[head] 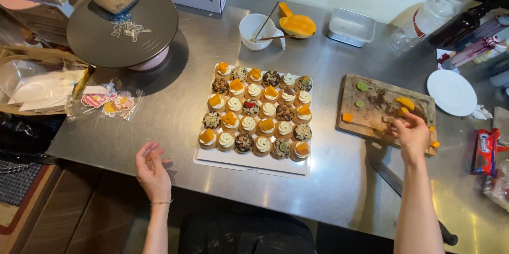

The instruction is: Decorating a tray of cupcakes with fruit and glaze using various tools

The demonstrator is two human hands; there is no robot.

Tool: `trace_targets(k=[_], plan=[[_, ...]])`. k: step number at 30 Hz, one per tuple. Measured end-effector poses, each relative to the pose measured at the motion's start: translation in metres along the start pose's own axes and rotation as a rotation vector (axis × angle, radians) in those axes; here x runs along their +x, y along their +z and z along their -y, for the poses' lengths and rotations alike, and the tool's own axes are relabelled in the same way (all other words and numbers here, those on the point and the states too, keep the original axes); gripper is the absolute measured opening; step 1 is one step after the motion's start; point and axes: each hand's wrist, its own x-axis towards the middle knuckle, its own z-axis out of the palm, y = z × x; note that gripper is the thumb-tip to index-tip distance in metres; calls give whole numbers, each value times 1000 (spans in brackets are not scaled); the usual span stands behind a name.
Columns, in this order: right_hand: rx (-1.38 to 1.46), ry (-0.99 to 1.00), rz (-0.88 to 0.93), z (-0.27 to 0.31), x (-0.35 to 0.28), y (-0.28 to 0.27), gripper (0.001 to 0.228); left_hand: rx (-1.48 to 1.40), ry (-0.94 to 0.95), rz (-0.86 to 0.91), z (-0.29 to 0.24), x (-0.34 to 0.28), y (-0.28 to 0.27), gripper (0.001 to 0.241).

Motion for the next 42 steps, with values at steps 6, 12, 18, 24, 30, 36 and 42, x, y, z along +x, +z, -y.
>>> trace_targets(k=[6, 12, 18, 24, 30, 36, 42], plan=[[1046, 916, -75, -43, -24, -20, 15, -75, -65, 63, 38, 17, -4, 25], [1230, 957, -124, -34, -59, -4, 22, -92, -125, 224, 41, 26, 11, 25], [1273, 997, -193, 34, -84, 2, 29, -5, -20, 365, 55, 30, 30, 26], [863, 637, 43, 148, -128, 40, 18, 14, -3, 301, 57, 31, 28, 23], [502, 27, 286, 220, -163, 133, 31, 19, 8, 277, 58, 30, 29, 22], [-56, -347, 400, 214, -171, 222, 21, -18, 19, 273, 61, 31, 27, 26], [-176, -438, 396, 229, -179, 223, 17, -32, 28, 256, 62, 32, 27, 27]])
